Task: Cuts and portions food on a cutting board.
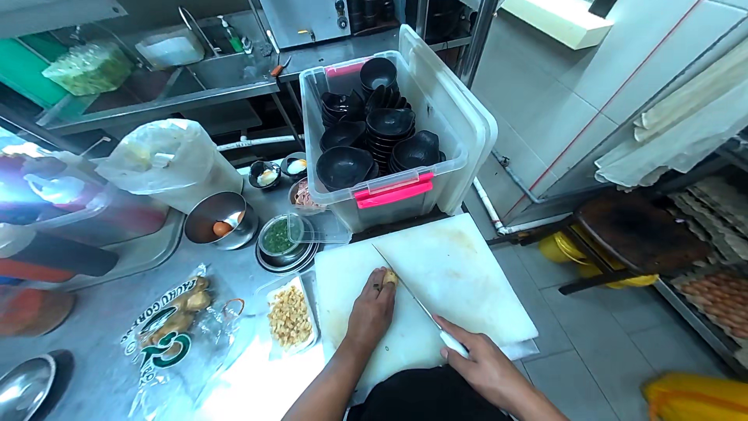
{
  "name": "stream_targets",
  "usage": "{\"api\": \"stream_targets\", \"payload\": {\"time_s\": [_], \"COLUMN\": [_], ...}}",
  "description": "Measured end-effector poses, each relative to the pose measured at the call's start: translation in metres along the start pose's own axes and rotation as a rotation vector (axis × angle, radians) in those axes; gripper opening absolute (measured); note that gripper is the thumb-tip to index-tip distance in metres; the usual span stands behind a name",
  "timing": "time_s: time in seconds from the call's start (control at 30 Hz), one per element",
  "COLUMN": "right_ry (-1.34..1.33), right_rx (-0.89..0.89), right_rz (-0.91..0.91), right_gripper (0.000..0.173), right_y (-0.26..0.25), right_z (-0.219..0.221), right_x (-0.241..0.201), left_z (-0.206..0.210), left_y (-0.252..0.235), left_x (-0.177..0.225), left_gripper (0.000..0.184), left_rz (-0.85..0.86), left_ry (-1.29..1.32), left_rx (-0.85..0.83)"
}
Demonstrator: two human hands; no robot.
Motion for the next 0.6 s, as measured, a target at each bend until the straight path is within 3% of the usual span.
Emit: {"api": "stream_targets", "payload": {"time_s": [0.6], "right_ry": [0.133], "right_rx": [0.072], "right_rz": [-0.101], "right_gripper": [0.056], "right_y": [0.008], "right_z": [-0.005], "right_x": [-0.017], "left_z": [0.0], "left_y": [-0.001], "left_x": [0.002], "left_gripper": [0.023], "left_rz": [0.003], "left_ry": [-0.032], "left_rx": [0.03]}}
Point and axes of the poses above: each hand's wrist, its own y-axis away from the middle knuckle, its own z-axis out of the palm, x = y × z, the point moved 8 cm from there along -y, towards the middle knuckle, and after that the axes turned 10 degrees about y, right-handed, at the moved point
